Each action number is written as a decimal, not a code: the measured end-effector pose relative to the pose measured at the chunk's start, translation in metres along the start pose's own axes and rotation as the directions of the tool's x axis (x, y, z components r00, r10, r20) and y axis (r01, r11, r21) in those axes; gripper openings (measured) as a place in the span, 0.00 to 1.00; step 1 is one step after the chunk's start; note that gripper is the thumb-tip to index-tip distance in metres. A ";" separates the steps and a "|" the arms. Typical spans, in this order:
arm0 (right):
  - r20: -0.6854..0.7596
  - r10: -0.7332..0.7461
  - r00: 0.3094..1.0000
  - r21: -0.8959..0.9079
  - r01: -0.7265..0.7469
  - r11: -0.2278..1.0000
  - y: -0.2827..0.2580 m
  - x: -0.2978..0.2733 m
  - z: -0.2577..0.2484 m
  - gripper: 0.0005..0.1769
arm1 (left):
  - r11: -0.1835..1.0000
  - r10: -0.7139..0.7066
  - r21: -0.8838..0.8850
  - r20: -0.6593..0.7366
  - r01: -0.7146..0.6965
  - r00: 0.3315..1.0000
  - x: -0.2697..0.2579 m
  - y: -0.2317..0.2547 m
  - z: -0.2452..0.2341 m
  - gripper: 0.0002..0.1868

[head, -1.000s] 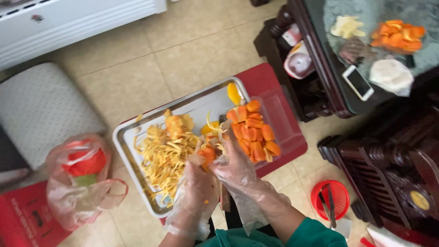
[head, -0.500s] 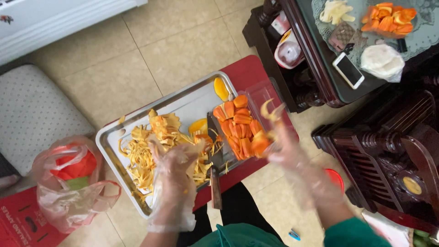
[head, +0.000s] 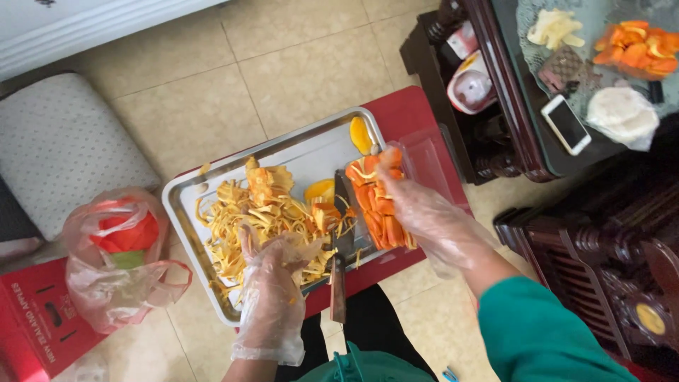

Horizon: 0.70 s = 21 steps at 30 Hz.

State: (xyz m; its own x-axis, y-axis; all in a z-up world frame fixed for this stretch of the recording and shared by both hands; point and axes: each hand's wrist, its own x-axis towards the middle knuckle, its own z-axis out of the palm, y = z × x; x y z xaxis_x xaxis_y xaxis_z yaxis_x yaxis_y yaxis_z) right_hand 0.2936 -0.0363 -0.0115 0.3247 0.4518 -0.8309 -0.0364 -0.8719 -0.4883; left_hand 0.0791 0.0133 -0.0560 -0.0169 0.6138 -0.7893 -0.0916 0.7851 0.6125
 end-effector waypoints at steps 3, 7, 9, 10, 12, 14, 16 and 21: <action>-0.113 0.054 0.992 -0.428 -0.098 0.898 -0.014 -0.011 -0.005 0.40 | 1.000 -0.021 -0.004 -0.019 0.021 1.000 0.013 -0.019 -0.018 0.49; -0.140 -0.159 0.977 -0.721 0.010 0.693 0.044 0.047 -0.031 0.49 | 0.983 0.100 -0.159 0.029 -0.094 0.995 0.025 -0.027 -0.023 0.53; -0.177 -0.196 0.964 -0.667 0.029 0.745 0.044 0.033 -0.024 0.46 | 0.988 0.063 -0.138 -0.006 -0.063 0.998 0.008 -0.011 -0.019 0.55; -0.206 -0.201 0.958 -0.603 0.038 0.797 0.031 0.015 -0.014 0.47 | 0.996 -0.034 -0.084 0.011 0.035 0.999 -0.003 0.000 -0.017 0.54; -0.234 -0.204 0.951 -0.537 0.049 0.842 0.026 0.011 -0.003 0.49 | 0.991 -0.132 -0.032 0.022 0.133 0.991 -0.006 0.003 -0.018 0.53; -0.092 -0.154 0.984 -0.559 0.077 0.826 0.041 0.038 -0.001 0.40 | 0.994 -0.020 -0.111 0.038 0.024 0.999 0.011 -0.015 -0.026 0.53; -0.114 -0.175 0.978 -0.596 0.073 0.799 0.036 0.032 0.000 0.45 | 0.989 -0.015 -0.147 0.055 0.023 0.998 0.011 -0.016 -0.030 0.53; -0.238 0.150 0.959 0.475 -0.020 0.880 0.015 0.004 0.001 0.46 | 0.991 -0.046 -0.123 0.024 0.049 0.999 0.000 0.006 -0.033 0.57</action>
State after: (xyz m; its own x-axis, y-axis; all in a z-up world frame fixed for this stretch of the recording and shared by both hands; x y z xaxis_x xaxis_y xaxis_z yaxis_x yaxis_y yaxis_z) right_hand 0.2933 -0.0469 -0.0225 0.5314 0.2574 -0.8071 -0.4878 -0.6860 -0.5399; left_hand 0.0459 0.0153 -0.0534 0.0109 0.5787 -0.8155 -0.2139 0.7980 0.5634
